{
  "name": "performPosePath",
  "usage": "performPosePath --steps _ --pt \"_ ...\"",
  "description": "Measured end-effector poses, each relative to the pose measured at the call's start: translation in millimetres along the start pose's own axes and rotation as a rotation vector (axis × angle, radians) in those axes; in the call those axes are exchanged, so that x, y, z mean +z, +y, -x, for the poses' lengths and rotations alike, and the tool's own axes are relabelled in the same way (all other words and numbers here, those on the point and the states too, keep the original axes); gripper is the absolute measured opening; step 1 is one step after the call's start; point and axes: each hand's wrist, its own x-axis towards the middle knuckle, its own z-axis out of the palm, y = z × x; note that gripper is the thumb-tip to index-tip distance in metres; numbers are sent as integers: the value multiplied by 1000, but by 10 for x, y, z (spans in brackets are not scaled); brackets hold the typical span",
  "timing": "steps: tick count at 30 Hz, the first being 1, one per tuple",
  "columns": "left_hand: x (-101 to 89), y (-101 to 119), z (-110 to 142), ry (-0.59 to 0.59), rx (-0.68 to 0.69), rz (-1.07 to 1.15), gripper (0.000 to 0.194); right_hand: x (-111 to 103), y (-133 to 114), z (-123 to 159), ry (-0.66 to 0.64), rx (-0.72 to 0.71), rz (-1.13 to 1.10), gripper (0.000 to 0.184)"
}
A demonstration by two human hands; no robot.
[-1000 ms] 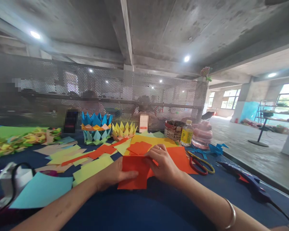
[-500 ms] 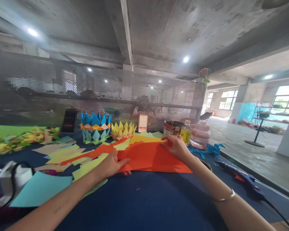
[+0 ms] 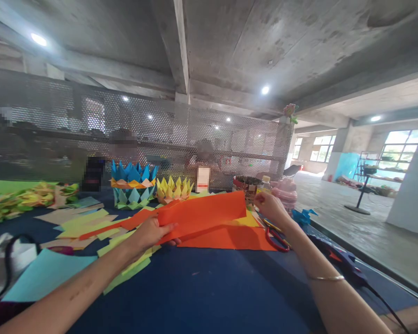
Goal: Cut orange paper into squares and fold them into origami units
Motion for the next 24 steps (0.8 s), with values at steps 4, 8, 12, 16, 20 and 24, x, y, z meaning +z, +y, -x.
performPosePath --steps 4,8,12,16,20,24 --pt "-9 -33 -61 69 2 36 18 -141 198 63 -229 184 245 29" --pt "-9 -45 -91 108 13 58 18 -131 275 88 -410 257 351 30" --pt "-10 -10 -64 116 13 60 17 -85 232 120 -426 242 377 31" --pt "6 74 -23 138 7 78 16 -55 62 173 -297 182 343 31" --pt "22 134 -10 145 28 98 19 36 -282 220 -103 51 199 42" --pt "7 103 -46 192 84 141 21 228 -655 336 -111 -47 -68 40"
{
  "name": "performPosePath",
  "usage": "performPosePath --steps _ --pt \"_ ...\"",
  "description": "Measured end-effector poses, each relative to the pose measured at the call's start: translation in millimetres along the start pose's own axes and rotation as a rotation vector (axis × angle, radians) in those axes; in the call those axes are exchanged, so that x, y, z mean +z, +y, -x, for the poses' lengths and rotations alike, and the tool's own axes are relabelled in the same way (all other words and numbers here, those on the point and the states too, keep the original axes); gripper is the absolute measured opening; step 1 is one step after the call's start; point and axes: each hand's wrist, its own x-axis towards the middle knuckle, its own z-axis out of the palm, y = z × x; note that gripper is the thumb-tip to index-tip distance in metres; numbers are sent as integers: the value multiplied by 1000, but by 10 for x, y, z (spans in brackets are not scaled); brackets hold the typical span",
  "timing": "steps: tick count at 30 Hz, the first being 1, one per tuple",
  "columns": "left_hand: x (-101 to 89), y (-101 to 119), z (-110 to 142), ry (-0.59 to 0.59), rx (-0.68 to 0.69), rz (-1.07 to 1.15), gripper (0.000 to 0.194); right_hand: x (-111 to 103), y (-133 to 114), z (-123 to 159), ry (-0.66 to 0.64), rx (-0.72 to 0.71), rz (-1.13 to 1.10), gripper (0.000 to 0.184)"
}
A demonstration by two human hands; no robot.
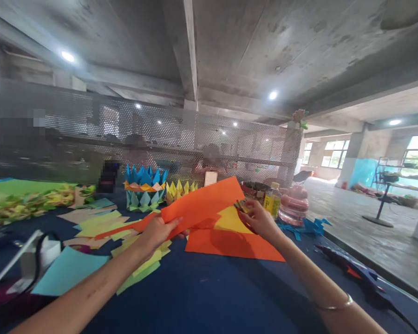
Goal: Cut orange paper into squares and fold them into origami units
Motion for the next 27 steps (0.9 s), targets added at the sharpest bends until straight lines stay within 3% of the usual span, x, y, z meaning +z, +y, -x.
performPosePath --steps 3,7,10,18,27 --pt "-21 -27 -38 41 41 56 24 161 -175 109 -138 -42 -168 38" --pt "-29 -4 -61 103 89 144 29 294 -268 229 -351 -155 -451 55" --pt "-21 33 -50 121 126 182 33 353 -298 288 -452 -225 -568 58" --pt "17 60 6 118 146 193 41 388 -430 479 -505 -128 -696 57" --pt "137 104 134 53 118 137 27 378 -516 590 -555 -225 -659 53"
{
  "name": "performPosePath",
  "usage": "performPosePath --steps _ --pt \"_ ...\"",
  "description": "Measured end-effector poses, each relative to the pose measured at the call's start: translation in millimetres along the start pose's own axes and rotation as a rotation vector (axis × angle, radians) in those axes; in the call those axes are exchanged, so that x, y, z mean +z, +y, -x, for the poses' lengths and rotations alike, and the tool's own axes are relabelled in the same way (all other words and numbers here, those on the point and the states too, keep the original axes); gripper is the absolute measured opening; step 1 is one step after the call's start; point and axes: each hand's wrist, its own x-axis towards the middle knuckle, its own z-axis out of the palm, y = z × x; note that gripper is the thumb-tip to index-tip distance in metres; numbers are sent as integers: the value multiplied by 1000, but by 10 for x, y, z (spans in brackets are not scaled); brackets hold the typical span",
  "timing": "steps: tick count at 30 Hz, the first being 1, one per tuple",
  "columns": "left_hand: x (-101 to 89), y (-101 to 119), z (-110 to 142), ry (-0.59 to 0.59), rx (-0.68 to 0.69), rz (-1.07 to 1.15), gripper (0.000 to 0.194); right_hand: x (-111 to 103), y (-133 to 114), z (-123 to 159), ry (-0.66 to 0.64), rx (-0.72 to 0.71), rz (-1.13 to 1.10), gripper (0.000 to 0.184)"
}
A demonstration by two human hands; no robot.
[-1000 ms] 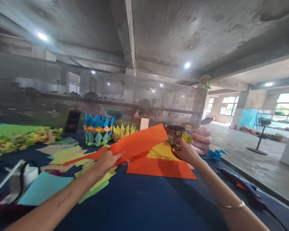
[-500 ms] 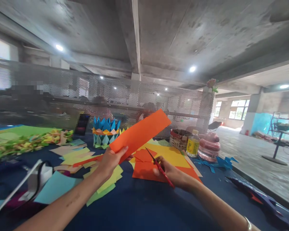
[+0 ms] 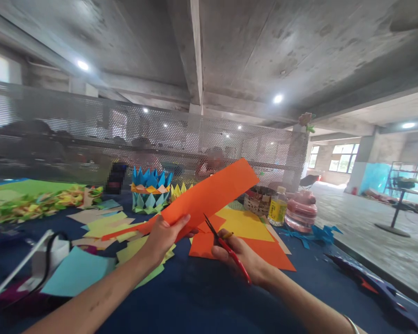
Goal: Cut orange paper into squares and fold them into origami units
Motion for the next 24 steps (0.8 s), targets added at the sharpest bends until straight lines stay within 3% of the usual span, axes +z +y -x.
performPosePath --steps 12,24 --pt "86 15 115 -64 26 -31 28 6 -51 -2 42 -89 57 57" --pt "80 35 120 -72 22 -63 26 0 25 -15 31 -74 79 61"
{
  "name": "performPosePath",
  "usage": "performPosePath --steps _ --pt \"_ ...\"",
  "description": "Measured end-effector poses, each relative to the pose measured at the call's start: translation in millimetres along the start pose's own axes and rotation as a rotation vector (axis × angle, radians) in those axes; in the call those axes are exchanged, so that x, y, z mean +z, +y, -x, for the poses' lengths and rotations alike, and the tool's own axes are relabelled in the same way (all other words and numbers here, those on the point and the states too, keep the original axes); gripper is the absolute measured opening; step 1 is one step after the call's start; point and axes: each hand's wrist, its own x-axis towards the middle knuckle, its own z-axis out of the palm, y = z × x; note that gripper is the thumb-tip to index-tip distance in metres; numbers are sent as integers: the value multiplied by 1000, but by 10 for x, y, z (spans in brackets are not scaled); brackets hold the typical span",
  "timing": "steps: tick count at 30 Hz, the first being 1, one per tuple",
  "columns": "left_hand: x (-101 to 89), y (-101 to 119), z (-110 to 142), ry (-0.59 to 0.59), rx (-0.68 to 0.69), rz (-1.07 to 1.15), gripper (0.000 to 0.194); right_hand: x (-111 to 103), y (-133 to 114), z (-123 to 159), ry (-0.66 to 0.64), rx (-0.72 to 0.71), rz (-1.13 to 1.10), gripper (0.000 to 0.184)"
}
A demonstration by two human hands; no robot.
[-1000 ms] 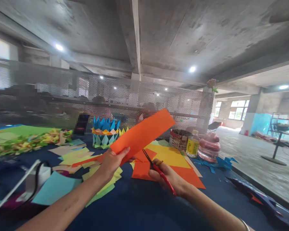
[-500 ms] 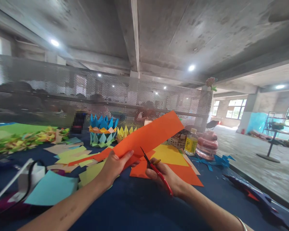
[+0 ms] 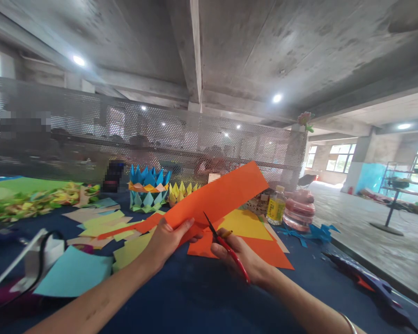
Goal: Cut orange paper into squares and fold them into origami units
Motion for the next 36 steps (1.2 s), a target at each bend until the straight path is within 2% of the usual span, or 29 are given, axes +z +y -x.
performPosePath --steps 15,25,31,36 --pt "9 54 23 20 -18 -1 28 55 66 -27 31 -37 5 44" --pt "25 40 13 -1 -18 66 33 109 53 -31 100 51 63 33" --pt "9 28 -2 -1 -13 70 35 80 53 -47 154 -12 153 36" --pt "7 27 -22 -16 -37 94 38 40 66 -39 127 -83 226 44"
